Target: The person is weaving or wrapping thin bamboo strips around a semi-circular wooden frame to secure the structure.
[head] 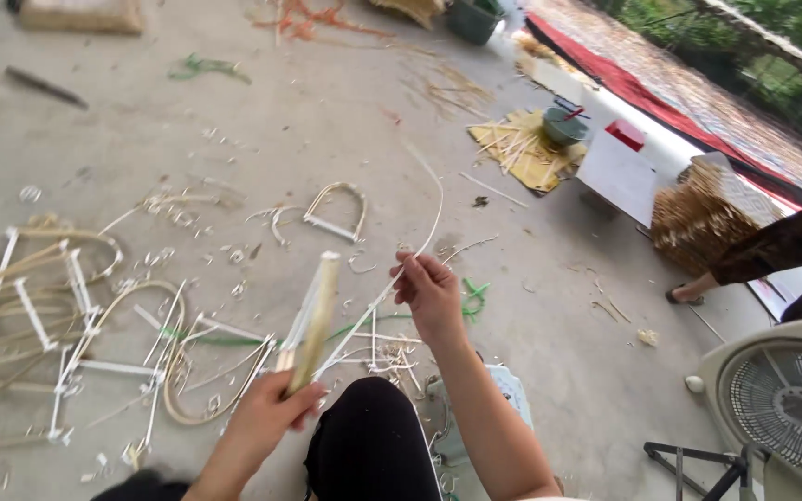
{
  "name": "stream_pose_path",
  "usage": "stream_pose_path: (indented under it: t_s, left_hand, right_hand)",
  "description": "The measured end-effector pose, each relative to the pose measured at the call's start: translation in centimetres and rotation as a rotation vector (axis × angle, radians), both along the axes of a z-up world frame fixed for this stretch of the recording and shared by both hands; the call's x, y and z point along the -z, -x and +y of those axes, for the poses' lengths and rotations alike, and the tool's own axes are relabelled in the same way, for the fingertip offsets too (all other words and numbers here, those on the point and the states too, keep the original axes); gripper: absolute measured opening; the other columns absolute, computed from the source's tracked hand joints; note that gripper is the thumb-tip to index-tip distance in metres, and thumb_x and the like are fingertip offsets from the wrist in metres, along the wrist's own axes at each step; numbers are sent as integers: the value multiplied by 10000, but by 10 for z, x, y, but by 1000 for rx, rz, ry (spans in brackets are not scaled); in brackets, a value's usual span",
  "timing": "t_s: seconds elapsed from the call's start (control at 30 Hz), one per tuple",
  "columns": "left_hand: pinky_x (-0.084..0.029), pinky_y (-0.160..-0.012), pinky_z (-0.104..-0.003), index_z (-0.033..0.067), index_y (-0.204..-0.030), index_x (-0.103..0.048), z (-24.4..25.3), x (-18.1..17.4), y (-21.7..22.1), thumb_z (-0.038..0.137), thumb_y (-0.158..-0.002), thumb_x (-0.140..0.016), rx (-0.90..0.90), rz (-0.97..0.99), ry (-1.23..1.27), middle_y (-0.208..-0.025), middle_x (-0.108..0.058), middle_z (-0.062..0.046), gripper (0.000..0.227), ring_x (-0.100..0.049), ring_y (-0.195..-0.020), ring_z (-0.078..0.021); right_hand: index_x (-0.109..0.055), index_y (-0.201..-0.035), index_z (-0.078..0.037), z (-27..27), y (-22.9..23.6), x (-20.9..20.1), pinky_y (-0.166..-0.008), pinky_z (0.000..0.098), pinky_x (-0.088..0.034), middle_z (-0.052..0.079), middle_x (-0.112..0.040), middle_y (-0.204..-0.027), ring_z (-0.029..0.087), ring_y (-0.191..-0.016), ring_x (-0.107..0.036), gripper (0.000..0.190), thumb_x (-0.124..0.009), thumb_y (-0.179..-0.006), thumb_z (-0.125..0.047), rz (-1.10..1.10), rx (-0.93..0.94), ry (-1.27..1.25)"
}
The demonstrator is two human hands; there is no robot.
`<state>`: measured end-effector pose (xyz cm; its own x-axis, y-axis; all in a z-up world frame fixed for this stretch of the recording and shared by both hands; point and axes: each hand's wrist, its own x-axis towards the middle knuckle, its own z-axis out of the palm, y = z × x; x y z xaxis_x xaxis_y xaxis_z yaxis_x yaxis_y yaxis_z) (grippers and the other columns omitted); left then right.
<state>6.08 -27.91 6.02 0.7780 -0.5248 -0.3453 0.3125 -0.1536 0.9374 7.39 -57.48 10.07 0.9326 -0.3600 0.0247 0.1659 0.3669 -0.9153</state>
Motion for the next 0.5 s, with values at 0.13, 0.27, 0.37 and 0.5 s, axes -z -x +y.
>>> stream_pose_path:
  t_s: [0.13, 0.27, 0.37, 0.5]
  left_hand:
    - [-359, -451, -295, 12, -916, -741, 39, 81, -4, 237, -876, -737, -93, 98, -8, -571, -520, -36, 229, -467, -488, -121]
    - [-381, -442, -325, -19, -969, -763, 94, 196, -8, 229, -904, -750, -176, 173, -162, -572, -554, -71, 257, -490, -468, -159]
    - [-399, -460, -312, -50, -983, -773, 119, 260, -22, 163, -880, -764, -284, 85, -174, -596, -604, -93, 237, -523, -491, -147]
    - [-453, -499, -315, -76, -987, -783, 119, 284, -57, 150, -891, -770, -297, 111, -206, -672, -690, -130, 246, -584, -531, -158]
  right_hand:
    - [-711, -1154, 6, -61, -17, -11, -574, 280, -551, 82, -735, -904, 113, -718, -679, 217, -648, -1027, -159, -149, 134, -48]
    - [-724, -1141, 1, -95, -31, -7, -589, 285, -566, 78, -736, -902, 106, -709, -673, 218, -658, -1018, -167, -192, 186, -92]
    - [-725, -1138, -4, -115, -43, -5, -593, 289, -566, 72, -731, -896, 107, -718, -681, 212, -673, -1007, -162, -174, 219, -92]
    - [-733, -1140, -8, -143, -51, -2, -591, 284, -562, 68, -737, -887, 103, -695, -671, 216, -674, -1010, -170, -147, 283, -41]
